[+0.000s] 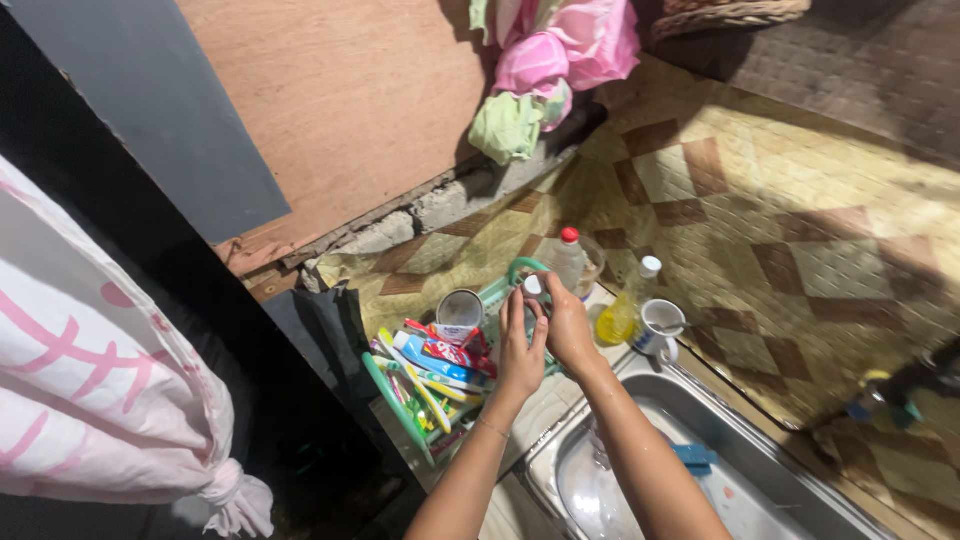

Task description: The person rinses a white plastic container under the tap, then places it in a blue dish rack. They then pick up and rinse several small bottles and toothbrushes, placing them into the same blue rack. The person also handles small packets and a green lid, organizing them into the rack.

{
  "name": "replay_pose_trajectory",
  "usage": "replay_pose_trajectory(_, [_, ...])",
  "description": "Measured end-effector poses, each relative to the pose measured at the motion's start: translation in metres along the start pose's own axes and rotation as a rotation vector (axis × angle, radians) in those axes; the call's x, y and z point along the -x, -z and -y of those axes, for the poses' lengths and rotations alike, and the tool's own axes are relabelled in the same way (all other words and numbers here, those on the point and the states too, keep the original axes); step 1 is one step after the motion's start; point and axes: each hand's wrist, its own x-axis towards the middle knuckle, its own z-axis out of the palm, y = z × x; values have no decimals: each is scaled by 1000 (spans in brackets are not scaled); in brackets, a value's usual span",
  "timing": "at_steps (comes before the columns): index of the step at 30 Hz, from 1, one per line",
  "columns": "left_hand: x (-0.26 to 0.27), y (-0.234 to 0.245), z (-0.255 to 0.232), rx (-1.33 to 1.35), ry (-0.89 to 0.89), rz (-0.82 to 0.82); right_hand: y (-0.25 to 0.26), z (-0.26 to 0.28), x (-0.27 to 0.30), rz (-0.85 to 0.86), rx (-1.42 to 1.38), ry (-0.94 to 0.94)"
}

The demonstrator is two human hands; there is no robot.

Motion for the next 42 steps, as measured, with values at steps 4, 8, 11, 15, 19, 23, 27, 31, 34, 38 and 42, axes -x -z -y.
replay_pose_trajectory(4, [21,8,-54,2,-42,-2,24,20,18,5,-165,-33])
replay_pose_trajectory(8, [45,14,-101,56,-104,8,57,44,44,0,-118,-59])
replay_pose_trajectory(11, [66,12,-131,111,-104,50,83,63,72,-31,-89,-106])
replay_pose_trajectory(15, [103,-2,-167,148,-84,132,130,79,113,-76,-7,-160])
replay_pose_trajectory(19, [149,-31,-201,228,-136,188,188,85,161,-91,-47,-179])
replay_pose_trajectory(23, [198,-67,-239,291,-92,257,248,95,212,-126,166,-140])
replay_pose_trajectory(27, [250,-98,-278,362,-86,307,305,105,263,-154,210,-210])
replay_pose_trajectory(31, [303,-126,-315,398,-76,351,356,115,318,-191,317,-180])
replay_pose_trajectory(34, [338,-144,-343,424,-64,405,392,119,355,-200,378,-302])
replay_pose_trajectory(38, [384,-163,-375,485,-2,513,439,125,408,-239,376,-244])
replay_pose_trajectory(42, [423,-173,-394,559,38,638,474,132,457,-235,415,-312])
